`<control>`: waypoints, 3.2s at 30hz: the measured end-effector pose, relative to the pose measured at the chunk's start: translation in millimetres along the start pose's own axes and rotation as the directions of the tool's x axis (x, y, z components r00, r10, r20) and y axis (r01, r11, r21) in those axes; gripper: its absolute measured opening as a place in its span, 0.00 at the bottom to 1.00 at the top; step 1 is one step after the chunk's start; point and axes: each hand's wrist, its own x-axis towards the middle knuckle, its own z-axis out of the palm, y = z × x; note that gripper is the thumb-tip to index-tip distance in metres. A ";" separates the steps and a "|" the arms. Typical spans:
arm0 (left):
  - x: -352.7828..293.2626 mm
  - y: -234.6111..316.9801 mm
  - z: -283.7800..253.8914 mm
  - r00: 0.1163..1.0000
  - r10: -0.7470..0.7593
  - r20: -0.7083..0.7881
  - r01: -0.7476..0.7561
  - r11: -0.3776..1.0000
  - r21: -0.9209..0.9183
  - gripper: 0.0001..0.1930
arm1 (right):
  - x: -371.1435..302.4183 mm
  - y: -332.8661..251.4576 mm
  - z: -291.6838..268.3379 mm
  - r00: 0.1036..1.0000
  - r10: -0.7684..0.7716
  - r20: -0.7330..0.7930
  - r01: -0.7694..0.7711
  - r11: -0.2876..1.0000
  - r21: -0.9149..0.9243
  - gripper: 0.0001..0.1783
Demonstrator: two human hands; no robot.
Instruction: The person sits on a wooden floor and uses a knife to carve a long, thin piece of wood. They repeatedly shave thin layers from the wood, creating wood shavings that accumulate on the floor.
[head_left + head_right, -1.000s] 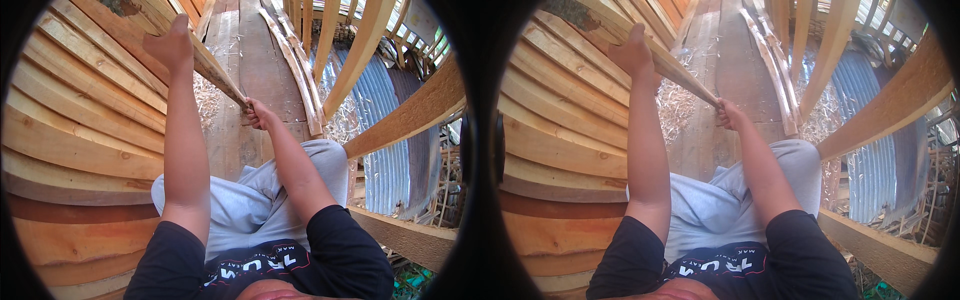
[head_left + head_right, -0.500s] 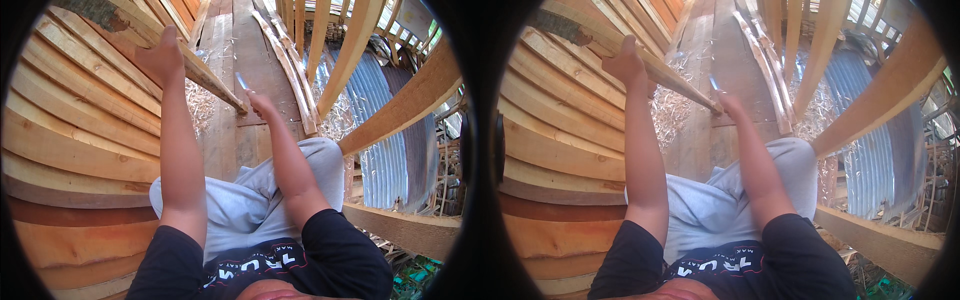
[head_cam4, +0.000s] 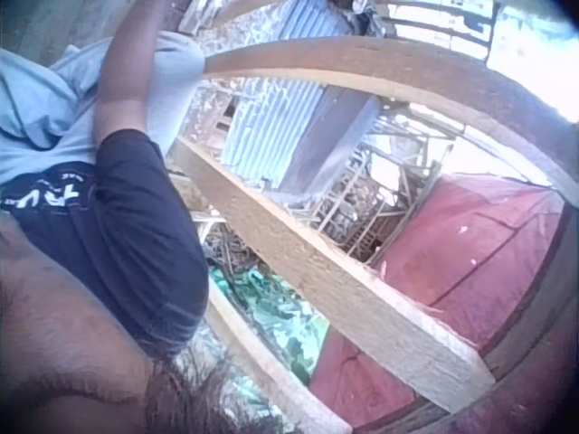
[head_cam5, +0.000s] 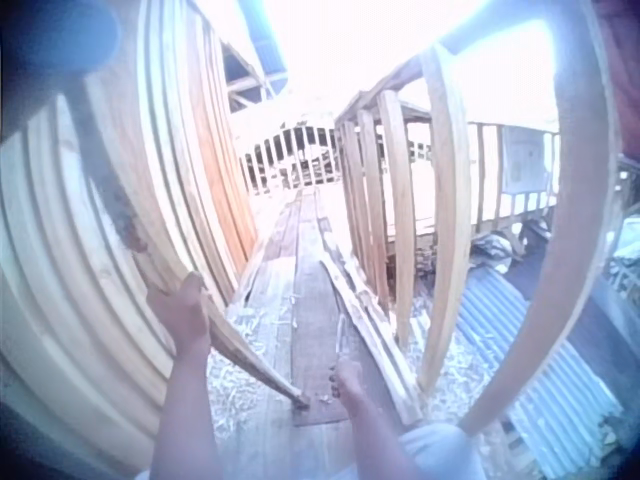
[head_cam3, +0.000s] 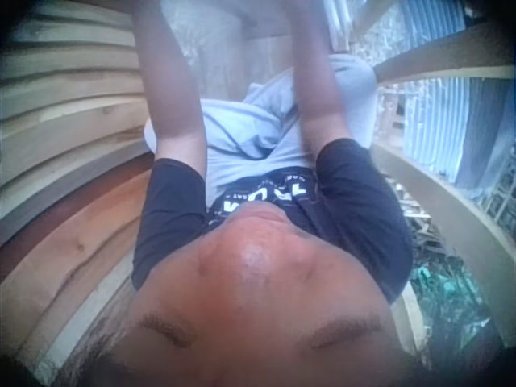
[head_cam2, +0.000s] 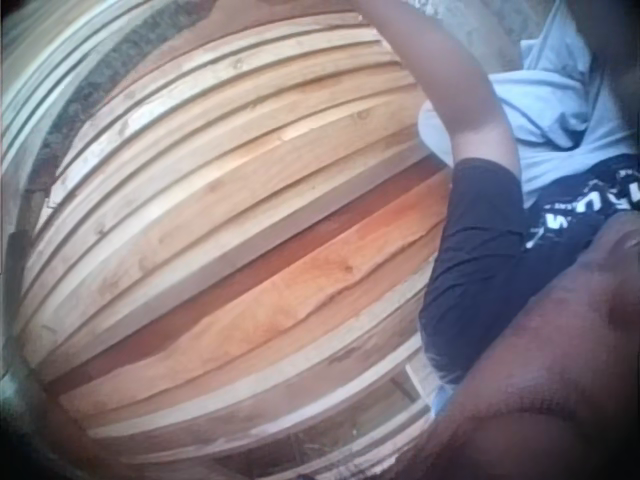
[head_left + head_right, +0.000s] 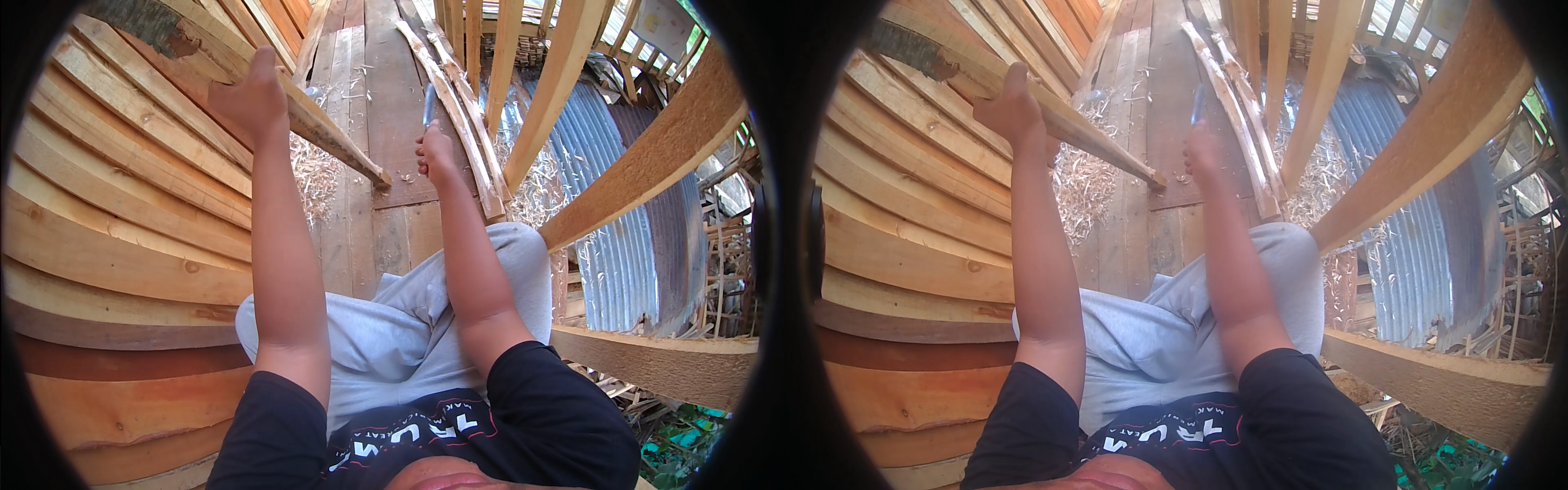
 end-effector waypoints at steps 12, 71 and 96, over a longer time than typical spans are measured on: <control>0.0 5.2 0.8 0.999 0.030 0.013 -0.030 0.999 -0.022 0.11 | 6.9 56.4 32.9 0.956 0.114 0.269 -0.068 0.982 -0.174 0.17; -4.1 2.8 -118.7 0.976 -0.216 -0.001 0.209 0.945 -0.252 0.11 | -35.3 50.9 58.8 0.966 0.034 0.256 0.184 0.605 -0.774 0.37; 11.5 6.7 -134.2 0.972 -0.203 0.122 0.196 0.978 0.063 0.09 | -42.6 88.6 89.8 0.875 0.226 0.427 0.252 0.541 -0.802 0.35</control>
